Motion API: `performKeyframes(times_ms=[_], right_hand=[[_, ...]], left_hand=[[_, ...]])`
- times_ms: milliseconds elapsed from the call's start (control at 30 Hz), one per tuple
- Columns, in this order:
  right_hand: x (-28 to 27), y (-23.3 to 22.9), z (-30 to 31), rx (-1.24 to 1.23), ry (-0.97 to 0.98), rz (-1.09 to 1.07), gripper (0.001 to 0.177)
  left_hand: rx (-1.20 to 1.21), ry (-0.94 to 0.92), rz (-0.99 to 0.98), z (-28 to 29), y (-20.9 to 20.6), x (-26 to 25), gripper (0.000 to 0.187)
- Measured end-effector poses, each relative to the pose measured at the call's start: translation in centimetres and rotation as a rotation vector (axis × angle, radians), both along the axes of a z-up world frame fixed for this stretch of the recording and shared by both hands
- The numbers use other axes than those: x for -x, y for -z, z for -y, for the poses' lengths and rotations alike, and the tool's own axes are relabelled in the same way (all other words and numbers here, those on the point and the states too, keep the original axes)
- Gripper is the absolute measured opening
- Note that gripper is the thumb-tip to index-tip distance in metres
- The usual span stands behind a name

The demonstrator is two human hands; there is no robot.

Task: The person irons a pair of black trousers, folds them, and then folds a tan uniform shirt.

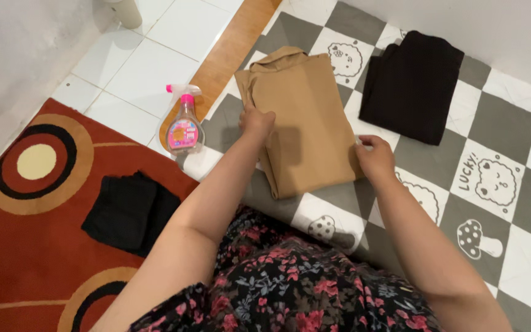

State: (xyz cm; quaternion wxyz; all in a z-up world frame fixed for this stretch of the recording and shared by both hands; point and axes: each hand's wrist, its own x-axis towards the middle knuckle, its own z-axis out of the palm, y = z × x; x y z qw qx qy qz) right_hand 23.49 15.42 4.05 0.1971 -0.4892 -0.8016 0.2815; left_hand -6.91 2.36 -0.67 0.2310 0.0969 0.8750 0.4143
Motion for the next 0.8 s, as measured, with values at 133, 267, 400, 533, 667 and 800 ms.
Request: performKeyframes(times_ms=[133,267,400,533,667,800], right_hand=[[6.5,-1.4,-2.3,0.099,-0.131,0.125,0.049],[12.0,-2.5,-4.1,0.052,-0.161,0.235,0.059],[16.6,-1.7,-7.7,0.022,-0.159,0.311,0.063],[20.3,-1.3,-9.3,0.437,-0.009,0.001,0.068],[22.5,-1.5,-10.2,0.637,0.051,-0.2,0.058],[23.0,-1.3,-11.1,0.666,0.046,-0.147,0.03]], left_hand=[[0.117,0.022,0.03,-1.2,-1.4,2.0,0.079],[0.153,0.027,0.065,-1.1,-4.2,2.5,0.063],[0.217,0.117,-0.054,-1.3,-6.3,2.7,0.066],[0.139,0.102,-0.334,-2.2,-4.3,3.4,0.054],[-0.141,0.068,-0.201,-3.2,-1.4,4.0,0.035],[-0.27,-0.062,-0.045,-4.3,0.3,3.8,0.05]])
